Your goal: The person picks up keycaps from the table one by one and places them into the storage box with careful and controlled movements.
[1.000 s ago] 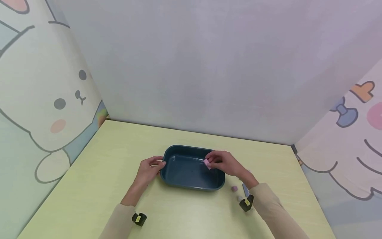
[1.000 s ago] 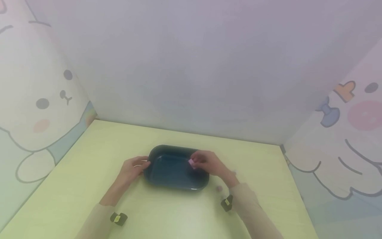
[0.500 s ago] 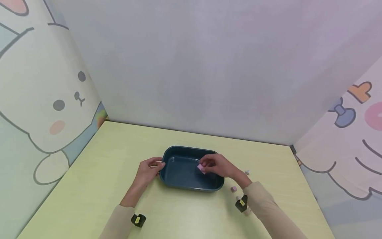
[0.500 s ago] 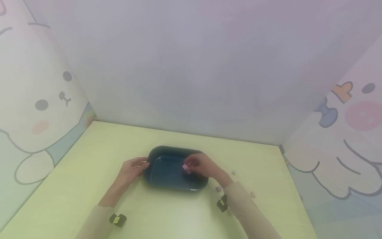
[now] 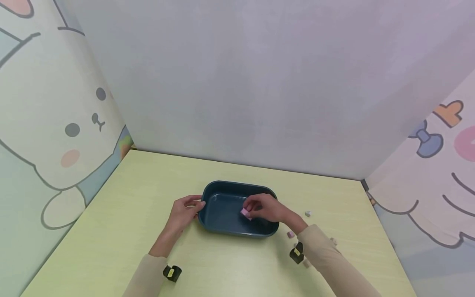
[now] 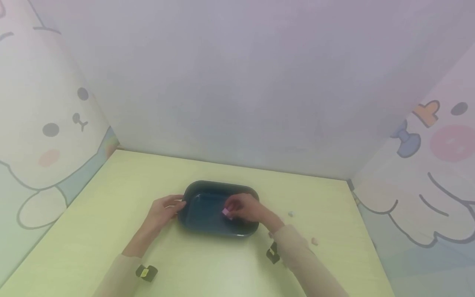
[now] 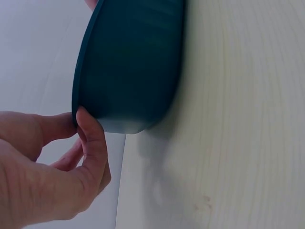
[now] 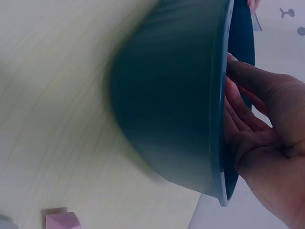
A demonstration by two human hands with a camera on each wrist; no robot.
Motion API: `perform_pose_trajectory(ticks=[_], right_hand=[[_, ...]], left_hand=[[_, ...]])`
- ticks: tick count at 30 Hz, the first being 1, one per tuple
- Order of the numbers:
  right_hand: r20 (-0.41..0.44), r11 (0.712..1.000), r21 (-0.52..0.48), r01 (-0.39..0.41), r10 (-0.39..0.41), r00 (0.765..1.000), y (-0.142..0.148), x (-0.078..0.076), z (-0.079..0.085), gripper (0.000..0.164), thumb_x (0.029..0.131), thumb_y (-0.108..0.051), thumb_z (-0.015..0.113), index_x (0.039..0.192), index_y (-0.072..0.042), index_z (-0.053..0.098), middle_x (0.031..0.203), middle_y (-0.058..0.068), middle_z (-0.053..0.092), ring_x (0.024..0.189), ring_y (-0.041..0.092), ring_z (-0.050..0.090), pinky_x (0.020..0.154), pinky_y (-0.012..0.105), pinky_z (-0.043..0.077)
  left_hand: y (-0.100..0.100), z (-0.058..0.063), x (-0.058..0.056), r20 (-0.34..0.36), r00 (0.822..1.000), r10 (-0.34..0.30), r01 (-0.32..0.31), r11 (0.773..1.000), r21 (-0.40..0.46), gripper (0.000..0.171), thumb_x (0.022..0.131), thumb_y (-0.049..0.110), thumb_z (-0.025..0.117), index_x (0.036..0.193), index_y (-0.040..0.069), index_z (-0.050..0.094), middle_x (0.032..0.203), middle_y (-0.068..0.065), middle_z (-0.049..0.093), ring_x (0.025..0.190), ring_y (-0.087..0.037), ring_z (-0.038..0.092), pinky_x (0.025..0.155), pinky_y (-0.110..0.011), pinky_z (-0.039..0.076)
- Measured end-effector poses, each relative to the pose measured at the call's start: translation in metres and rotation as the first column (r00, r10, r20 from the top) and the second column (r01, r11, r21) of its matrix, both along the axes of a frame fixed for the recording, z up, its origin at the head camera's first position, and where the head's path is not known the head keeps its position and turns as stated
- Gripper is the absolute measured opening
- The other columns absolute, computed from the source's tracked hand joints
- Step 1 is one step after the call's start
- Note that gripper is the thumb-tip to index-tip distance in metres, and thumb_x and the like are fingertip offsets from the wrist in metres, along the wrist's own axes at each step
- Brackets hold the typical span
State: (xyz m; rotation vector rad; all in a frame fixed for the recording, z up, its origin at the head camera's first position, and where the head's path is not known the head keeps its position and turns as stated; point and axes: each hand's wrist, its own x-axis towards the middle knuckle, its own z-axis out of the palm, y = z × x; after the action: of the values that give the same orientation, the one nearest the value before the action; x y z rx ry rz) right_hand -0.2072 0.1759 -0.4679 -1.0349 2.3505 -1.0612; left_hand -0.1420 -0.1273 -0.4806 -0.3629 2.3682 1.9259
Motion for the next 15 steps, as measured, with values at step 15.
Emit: perform_pose_trajectory(ticks=[15], right_hand=[[0.056, 0.997, 0.07, -0.031, 0.028, 0.998, -0.013, 0.009, -0.001, 0.018, 0.094, -0.009, 0.076, 0.11, -0.004, 0.071, 0.096, -0.001, 0.07, 0.087, 0.006, 0.065, 0.081, 0.025, 0.055]], left_hand=[[-0.001, 0.0, 0.001, 0.004, 1.0, 0.008, -0.008, 1.0, 0.01, 0.034, 0.097, 0.012, 0.072, 0.128, -0.003, 0.067, 0.106, -0.017, 0.069, 0.086, -0.025, 0.068, 0.066, -0.025, 0.055]])
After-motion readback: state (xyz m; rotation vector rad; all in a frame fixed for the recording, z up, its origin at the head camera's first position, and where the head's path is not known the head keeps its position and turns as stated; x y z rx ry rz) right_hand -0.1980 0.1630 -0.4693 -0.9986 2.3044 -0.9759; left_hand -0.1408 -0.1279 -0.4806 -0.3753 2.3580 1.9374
